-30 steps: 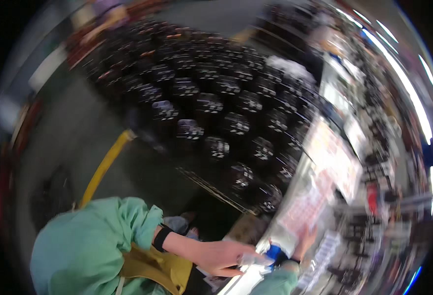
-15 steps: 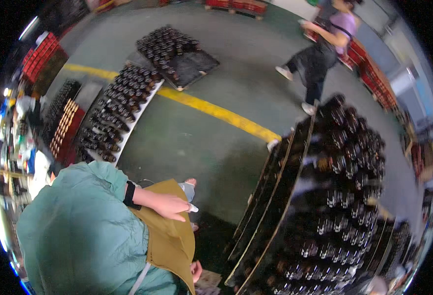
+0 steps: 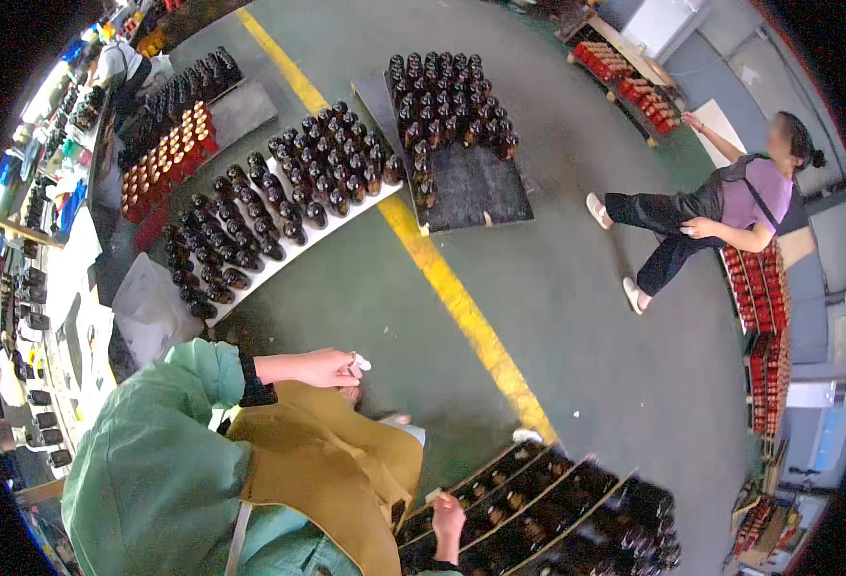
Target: Applying decorative labels and seals to beverage bottles in an industrial setting.
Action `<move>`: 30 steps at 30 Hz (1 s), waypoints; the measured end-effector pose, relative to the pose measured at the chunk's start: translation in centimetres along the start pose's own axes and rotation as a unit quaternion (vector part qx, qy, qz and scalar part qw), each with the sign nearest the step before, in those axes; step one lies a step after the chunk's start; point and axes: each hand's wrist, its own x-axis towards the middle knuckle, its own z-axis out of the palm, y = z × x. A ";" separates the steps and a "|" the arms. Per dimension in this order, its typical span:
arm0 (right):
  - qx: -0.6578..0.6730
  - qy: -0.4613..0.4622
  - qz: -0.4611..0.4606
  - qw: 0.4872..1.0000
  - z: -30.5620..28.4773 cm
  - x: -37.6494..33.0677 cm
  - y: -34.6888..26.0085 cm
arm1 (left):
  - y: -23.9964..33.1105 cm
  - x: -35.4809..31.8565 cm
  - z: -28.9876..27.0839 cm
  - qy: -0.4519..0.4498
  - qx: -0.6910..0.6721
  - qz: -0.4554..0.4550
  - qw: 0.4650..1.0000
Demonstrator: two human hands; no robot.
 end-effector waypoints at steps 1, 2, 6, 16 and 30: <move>0.021 -0.022 0.031 0.999 -2.3 4.2 -2.3 | -0.7 2.2 -1.6 0.003 0.004 -0.005 1.000; 0.012 -0.022 -0.001 1.000 -4.5 8.3 -4.6 | -1.5 4.6 -3.3 0.030 0.015 -0.011 0.999; -0.072 -0.067 -0.121 0.988 -11.2 27.8 -14.1 | -6.4 14.3 -7.8 0.104 -0.037 -0.064 0.992; -0.139 -0.127 -0.179 0.966 -11.3 73.3 -39.4 | -18.1 37.5 -17.2 0.304 -0.322 -0.306 0.843; -0.203 -0.236 -0.091 0.946 0.6 115.2 -38.9 | -32.2 50.2 -18.7 -0.054 -0.149 -0.342 0.926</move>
